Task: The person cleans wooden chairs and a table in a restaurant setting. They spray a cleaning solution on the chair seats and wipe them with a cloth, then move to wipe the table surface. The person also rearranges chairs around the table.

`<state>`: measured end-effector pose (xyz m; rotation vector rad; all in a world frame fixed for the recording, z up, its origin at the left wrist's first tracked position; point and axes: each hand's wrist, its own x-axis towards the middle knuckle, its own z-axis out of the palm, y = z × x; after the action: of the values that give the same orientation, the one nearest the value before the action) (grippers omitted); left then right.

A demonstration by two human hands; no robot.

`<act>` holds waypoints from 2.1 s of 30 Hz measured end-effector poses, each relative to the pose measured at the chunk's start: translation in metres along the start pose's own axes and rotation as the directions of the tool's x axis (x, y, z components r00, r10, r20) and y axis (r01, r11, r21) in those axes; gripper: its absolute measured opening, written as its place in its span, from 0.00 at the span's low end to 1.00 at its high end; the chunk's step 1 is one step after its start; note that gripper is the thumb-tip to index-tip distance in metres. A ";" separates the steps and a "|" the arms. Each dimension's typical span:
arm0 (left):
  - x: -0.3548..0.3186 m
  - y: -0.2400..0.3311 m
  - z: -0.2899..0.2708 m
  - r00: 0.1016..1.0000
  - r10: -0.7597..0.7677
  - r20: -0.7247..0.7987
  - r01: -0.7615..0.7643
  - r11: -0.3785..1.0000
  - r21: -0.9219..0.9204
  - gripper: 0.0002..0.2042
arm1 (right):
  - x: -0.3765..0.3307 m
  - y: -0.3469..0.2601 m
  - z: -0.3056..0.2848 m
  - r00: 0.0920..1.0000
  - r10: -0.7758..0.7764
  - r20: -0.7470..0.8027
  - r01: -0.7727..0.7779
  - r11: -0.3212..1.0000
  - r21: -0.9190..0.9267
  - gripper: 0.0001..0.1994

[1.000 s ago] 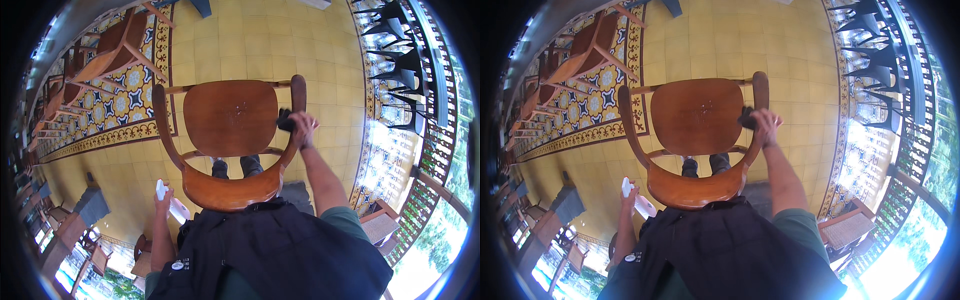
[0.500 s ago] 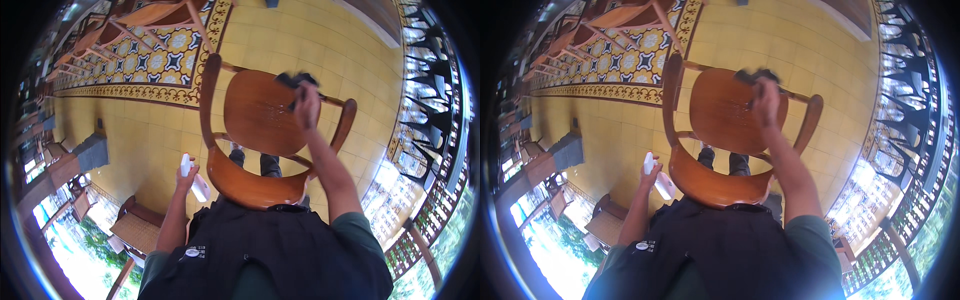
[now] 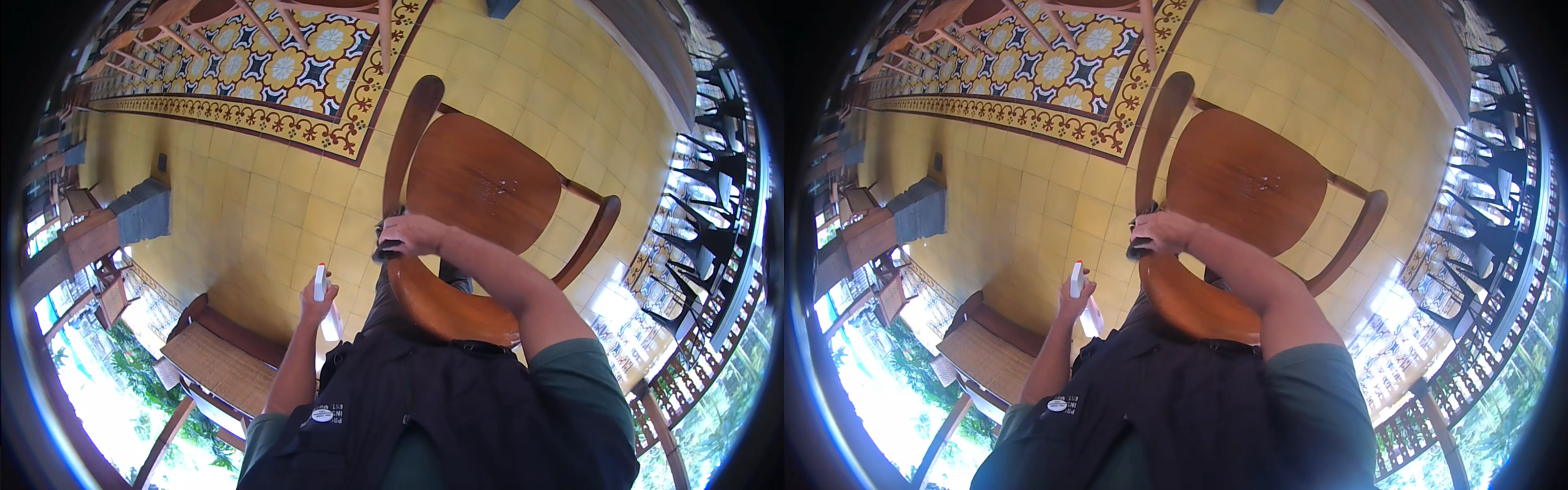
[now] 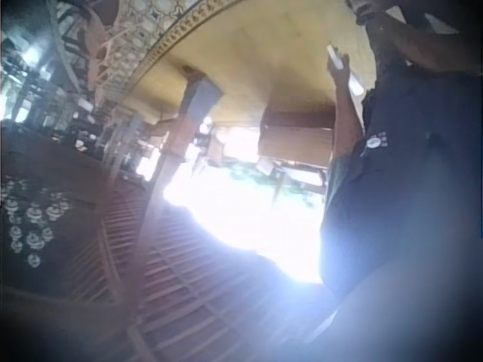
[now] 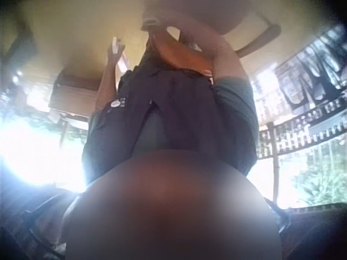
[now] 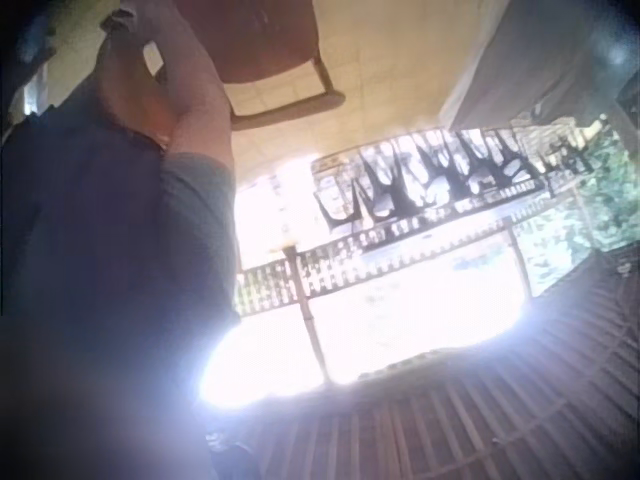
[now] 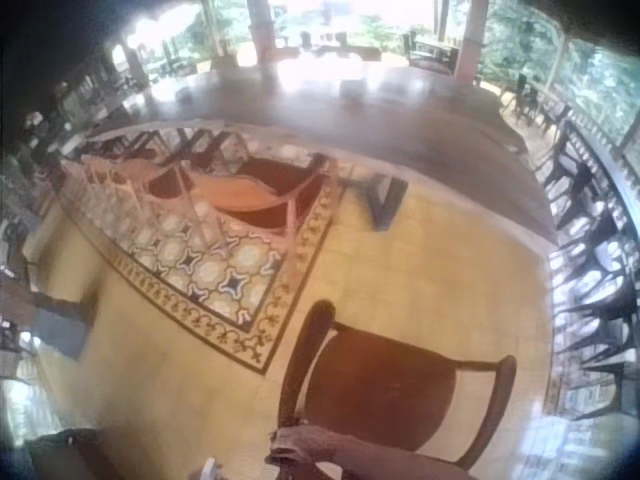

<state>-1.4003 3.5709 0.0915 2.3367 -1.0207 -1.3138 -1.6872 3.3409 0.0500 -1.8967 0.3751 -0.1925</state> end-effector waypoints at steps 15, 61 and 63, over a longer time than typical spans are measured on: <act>0.018 0.015 -0.018 0.996 0.084 -0.008 -0.084 0.993 0.080 0.23 | 0.032 0.080 -0.206 0.156 0.427 -0.891 -0.592 0.762 0.262 0.14; 0.235 0.282 0.160 0.721 0.319 -0.615 -0.300 0.944 0.137 0.24 | -0.226 0.244 -0.032 -0.173 0.575 -0.800 -0.971 0.036 0.236 0.29; 0.236 0.281 0.160 0.724 0.333 -0.604 -0.314 0.939 0.141 0.24 | -0.193 0.250 -0.021 -0.405 0.522 -0.751 -0.874 0.020 0.486 0.30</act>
<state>-1.5779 3.2227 0.0048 2.2159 -1.1355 -0.3373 -1.9158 3.3114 -0.1667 -1.0717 2.6865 -0.0882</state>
